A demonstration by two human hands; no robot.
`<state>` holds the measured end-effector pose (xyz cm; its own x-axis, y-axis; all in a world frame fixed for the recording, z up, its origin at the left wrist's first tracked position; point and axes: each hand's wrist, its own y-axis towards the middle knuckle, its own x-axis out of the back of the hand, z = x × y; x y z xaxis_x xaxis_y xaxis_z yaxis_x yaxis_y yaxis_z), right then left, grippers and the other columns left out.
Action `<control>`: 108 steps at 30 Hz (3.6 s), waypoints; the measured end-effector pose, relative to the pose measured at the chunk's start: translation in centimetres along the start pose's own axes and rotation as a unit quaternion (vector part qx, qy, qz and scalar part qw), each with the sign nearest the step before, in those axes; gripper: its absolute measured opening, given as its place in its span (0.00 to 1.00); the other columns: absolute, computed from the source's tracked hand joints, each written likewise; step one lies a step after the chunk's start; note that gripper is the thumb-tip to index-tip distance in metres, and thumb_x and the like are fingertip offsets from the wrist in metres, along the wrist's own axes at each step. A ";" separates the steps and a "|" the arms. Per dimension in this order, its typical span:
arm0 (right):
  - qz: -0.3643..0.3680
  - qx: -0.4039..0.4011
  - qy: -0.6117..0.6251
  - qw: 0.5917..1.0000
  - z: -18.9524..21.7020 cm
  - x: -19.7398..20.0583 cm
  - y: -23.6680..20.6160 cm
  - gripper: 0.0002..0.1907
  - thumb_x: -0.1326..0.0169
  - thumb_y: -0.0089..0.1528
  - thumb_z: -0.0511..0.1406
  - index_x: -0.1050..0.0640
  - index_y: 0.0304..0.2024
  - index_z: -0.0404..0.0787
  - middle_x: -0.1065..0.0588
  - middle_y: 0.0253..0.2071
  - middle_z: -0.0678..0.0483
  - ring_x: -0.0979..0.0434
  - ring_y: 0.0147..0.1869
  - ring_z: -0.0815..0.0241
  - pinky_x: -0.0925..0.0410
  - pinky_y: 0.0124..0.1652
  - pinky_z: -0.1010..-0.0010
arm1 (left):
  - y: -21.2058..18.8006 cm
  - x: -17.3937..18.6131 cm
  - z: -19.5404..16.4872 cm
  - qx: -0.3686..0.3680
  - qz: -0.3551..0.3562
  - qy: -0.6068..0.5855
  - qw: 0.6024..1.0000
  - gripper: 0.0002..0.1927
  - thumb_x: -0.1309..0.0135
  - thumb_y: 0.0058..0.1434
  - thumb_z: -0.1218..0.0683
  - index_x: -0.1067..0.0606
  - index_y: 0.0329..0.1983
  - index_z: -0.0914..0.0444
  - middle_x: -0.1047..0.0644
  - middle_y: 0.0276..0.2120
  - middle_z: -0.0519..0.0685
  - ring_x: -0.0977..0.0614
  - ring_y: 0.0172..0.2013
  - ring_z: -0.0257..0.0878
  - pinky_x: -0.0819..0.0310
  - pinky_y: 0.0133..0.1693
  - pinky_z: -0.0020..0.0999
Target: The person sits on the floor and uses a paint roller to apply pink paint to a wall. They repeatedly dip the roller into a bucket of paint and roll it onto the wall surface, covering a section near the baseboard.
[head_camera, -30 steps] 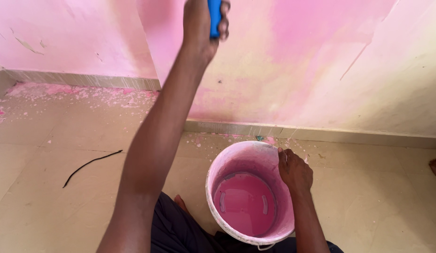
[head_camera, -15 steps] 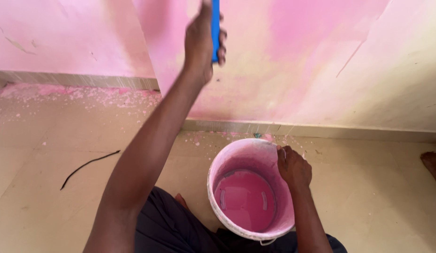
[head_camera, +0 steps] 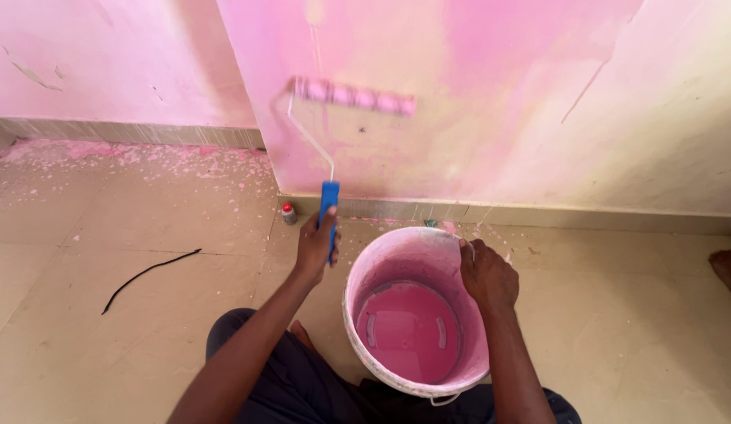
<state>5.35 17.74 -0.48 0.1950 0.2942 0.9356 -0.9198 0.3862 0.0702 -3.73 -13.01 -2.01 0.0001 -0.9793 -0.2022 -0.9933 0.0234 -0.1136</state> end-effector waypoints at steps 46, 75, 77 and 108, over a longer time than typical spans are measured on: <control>0.012 -0.071 -0.043 0.997 2.2 -0.4 -0.2 0.27 0.65 0.70 0.56 0.22 0.56 0.53 0.19 0.46 0.42 0.21 0.52 0.34 0.30 0.51 0.45 | 5.3 -4.1 -6.5 -0.147 0.081 -0.103 0.980 0.18 0.49 0.70 0.42 0.31 0.35 0.61 0.33 0.17 0.41 0.34 0.11 0.28 0.41 0.12 0.28; -0.093 -0.007 -0.027 0.995 0.8 -1.0 0.8 0.21 0.56 0.67 0.48 0.22 0.53 0.45 0.20 0.50 0.44 0.21 0.51 0.39 0.29 0.50 0.48 | 5.4 -4.5 0.7 -0.068 0.033 -0.074 0.994 0.15 0.49 0.69 0.44 0.29 0.39 0.60 0.31 0.18 0.42 0.32 0.12 0.30 0.41 0.13 0.29; -0.061 -0.033 -0.036 0.997 0.6 -0.8 0.7 0.20 0.56 0.67 0.48 0.21 0.52 0.46 0.20 0.50 0.46 0.21 0.52 0.41 0.30 0.51 0.49 | 5.8 -4.6 -3.7 -0.116 0.039 -0.051 0.991 0.16 0.48 0.70 0.43 0.29 0.38 0.60 0.30 0.18 0.43 0.30 0.14 0.30 0.39 0.14 0.28; -0.114 0.039 0.028 0.992 -0.1 0.1 -0.3 0.19 0.55 0.70 0.47 0.21 0.41 0.40 0.21 0.35 0.44 0.20 0.38 0.41 0.28 0.37 0.48 | 1.8 -0.8 9.3 -0.001 -0.028 0.012 1.000 0.20 0.51 0.77 0.43 0.31 0.39 0.63 0.30 0.23 0.48 0.32 0.19 0.34 0.42 0.21 0.31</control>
<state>5.72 17.72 -0.42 0.4179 0.2569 0.8714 -0.8729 0.3795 0.3067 -4.42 -10.34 -11.10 0.0536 -0.9836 -0.1720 -0.9919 -0.0326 -0.1229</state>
